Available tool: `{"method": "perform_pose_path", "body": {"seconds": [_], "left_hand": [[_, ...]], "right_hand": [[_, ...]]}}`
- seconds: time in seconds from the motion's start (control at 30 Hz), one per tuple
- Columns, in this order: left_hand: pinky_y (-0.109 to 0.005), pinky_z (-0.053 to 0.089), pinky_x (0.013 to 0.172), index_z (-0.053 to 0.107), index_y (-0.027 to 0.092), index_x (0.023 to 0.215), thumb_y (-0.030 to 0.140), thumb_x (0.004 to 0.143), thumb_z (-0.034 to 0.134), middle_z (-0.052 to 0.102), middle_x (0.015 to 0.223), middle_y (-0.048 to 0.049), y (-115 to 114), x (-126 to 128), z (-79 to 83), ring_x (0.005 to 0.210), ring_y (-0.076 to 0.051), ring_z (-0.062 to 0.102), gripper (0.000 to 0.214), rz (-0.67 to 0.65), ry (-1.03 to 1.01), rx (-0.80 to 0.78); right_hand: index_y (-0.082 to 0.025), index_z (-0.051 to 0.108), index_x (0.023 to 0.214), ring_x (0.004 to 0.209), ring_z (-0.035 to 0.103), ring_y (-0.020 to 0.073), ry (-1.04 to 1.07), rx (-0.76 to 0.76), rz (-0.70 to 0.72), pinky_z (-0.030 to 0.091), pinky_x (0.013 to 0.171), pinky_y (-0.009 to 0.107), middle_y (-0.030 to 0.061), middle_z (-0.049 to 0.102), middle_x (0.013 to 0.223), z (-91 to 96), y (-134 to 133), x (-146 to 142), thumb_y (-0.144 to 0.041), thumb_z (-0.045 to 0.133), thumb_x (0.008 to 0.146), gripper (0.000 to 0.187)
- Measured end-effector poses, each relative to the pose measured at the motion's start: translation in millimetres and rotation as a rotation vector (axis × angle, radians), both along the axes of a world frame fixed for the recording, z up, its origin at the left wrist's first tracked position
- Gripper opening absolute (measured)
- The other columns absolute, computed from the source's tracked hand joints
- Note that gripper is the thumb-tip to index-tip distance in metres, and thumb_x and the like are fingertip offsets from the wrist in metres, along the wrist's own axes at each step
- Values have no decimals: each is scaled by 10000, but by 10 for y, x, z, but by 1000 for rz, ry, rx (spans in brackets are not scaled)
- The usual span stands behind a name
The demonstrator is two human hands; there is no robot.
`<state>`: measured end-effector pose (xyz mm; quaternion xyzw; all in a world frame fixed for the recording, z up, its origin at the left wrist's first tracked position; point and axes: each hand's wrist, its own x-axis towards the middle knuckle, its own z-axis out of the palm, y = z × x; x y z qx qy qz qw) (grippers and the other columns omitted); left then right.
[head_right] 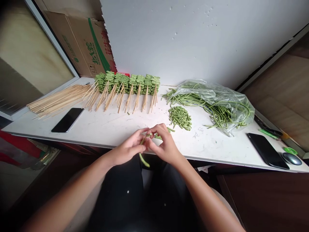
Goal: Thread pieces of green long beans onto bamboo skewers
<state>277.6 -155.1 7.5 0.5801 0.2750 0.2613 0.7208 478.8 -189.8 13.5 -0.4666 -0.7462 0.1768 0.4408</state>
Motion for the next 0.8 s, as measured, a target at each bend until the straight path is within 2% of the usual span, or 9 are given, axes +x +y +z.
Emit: {"method": "perform_pose_path", "body": {"seconds": [0.07,0.1,0.2,0.4,0.5,0.57,0.67,0.8], "left_hand": [[-313,528,822,612,158,1358,302,997,628,709,1039,-90,35,11,31,874,-170,662,388,66,30,85],[-308,532,803,660,137,1278,357,1011,629,716,949,-80,46,16,42,838,-170,667,347,107,52,122],[-307,560,794,711,119,1186,418,989,687,731,830,-67,52,26,51,802,-176,700,358,203,83,163],[-332,624,781,750,114,1135,413,952,745,770,840,-83,-9,35,58,786,-198,754,351,249,61,176],[-326,630,736,765,121,1113,412,961,731,767,871,-86,-44,33,98,763,-197,756,330,231,80,238],[-304,617,676,781,125,1048,406,976,707,742,881,-82,-64,26,132,715,-178,737,299,208,92,316],[-281,587,624,796,136,993,388,1004,663,700,895,-74,-80,12,161,659,-145,702,285,191,95,431],[-285,567,604,789,142,907,355,1015,637,690,872,-71,-74,11,132,632,-136,671,283,190,71,436]], "right_hand": [[-252,661,1036,925,582,236,-3,39,-27,484,842,413,44,676,936,18,23,75,-250,680,962,76],[-254,667,1040,932,590,242,-24,61,-31,494,840,418,49,686,944,29,30,107,-250,690,954,89],[-265,706,1087,936,618,261,-123,138,-28,514,860,453,61,721,959,51,42,167,-256,721,942,146],[-305,768,1115,918,623,270,-190,222,-17,526,843,473,59,739,914,38,49,170,-253,741,943,182],[-301,776,1024,924,622,270,-113,246,-12,528,852,477,48,741,877,38,39,135,-227,734,940,120],[-290,774,935,920,631,276,-20,205,-18,528,860,487,47,738,843,30,27,104,-281,742,942,34],[-283,766,830,890,635,282,155,95,-16,527,859,496,49,720,783,-19,16,54,-448,760,925,190],[-286,762,790,886,619,283,309,24,-8,519,869,496,47,701,749,-136,22,-5,-536,774,889,269]]}}
